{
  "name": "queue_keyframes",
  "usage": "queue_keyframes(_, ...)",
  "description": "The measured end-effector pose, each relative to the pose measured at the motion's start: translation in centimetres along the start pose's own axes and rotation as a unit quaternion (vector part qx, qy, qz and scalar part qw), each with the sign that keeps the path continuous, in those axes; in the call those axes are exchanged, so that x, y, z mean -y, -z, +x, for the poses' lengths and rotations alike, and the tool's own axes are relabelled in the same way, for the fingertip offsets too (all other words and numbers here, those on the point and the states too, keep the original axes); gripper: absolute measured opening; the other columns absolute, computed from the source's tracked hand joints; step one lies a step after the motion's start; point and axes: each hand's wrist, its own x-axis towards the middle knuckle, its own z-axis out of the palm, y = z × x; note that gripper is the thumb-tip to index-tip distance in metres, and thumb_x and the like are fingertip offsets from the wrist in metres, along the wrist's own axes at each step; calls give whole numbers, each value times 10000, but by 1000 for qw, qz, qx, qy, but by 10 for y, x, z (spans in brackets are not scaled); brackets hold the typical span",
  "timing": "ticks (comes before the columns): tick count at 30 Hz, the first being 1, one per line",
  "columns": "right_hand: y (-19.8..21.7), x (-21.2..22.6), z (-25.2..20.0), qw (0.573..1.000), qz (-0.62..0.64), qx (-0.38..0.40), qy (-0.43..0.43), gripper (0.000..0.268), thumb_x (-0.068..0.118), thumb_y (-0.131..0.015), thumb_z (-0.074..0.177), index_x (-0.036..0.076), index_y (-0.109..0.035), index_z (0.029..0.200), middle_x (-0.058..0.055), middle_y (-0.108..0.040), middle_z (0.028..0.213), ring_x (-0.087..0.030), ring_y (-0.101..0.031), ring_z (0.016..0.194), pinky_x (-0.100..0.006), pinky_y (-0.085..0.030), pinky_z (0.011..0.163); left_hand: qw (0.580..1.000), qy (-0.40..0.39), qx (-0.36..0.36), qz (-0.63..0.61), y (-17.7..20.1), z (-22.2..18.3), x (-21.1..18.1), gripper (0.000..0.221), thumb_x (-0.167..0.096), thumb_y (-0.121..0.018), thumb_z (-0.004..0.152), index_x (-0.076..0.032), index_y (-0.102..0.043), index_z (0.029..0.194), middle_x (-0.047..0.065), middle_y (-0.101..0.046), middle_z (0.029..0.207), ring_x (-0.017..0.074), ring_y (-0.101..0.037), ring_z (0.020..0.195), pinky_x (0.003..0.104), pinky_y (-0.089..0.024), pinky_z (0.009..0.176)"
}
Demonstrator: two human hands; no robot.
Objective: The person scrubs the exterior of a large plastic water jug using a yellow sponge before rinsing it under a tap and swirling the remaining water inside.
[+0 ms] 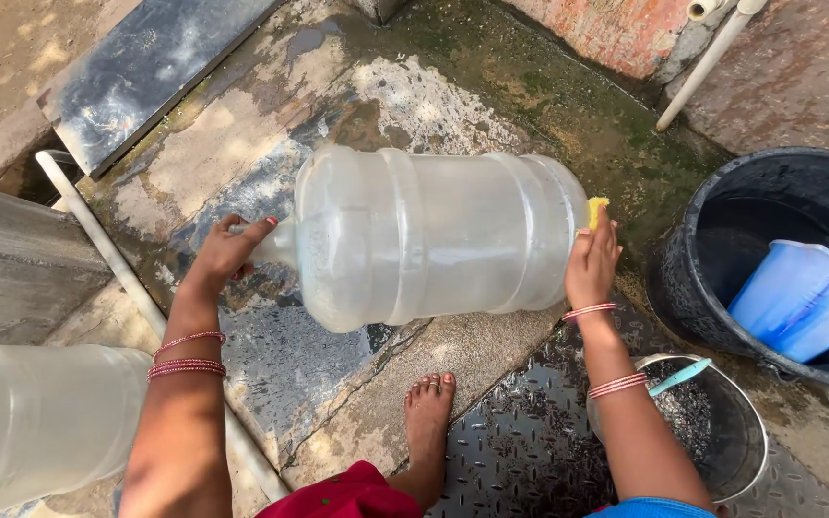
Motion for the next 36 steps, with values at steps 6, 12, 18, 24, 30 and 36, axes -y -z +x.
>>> queue_keyframes(6,-65,157,-78,982,49,-26,180,688,505,-85,1105,86,-261,1621,-161,-226,1713,-347,-142,1604,-507,-24,1318,999,18,-13,46,1,-26,-72,990,-574,-715,784,74,-406,1466,110,-628,676,163,-535,503,328,-405,452)
queue_keyframes(12,-58,174,-102,939,80,-76,326,638,450,-188,1152,51,-120,1645,-168,-218,1715,-326,-180,1614,-497,-82,1356,995,-42,-53,77,-4,-60,-127,790,-596,-712,793,107,-647,1148,124,-700,760,201,-648,569,315,-499,508)
queue_keyframes(18,-15,-29,-29,984,-90,-104,114,592,317,-236,1114,-18,-290,1599,-257,-350,1649,-442,-263,1548,-614,-113,1250,963,-253,-86,27,-12,-51,-105,723,-426,-721,846,-47,-425,1386,144,-727,829,261,-698,556,373,-546,578)
queue_keyframes(24,-53,-118,62,766,537,-3,-353,566,458,-492,960,46,-554,1342,-144,-594,1365,-316,-575,1259,-520,-479,1053,846,-515,-129,-50,-27,-31,-84,458,-299,-794,934,-16,-564,1210,192,-654,1081,273,-699,952,377,-616,741)
queue_keyframes(30,-25,-124,61,840,436,46,-319,572,561,-522,995,70,-576,1284,-134,-639,1300,-283,-646,1173,-464,-538,1001,934,-290,-199,62,-20,-31,-92,565,-581,-683,945,-22,-662,1019,181,-736,808,326,-731,773,436,-555,724)
queue_keyframes(36,-2,-33,21,996,62,-18,-62,660,540,-305,1053,70,-528,1461,-159,-469,1535,-372,-337,1482,-611,-60,1202,886,-407,-208,73,-22,-38,-104,488,-476,-700,933,9,-663,974,241,-703,829,416,-702,802,477,-544,759)
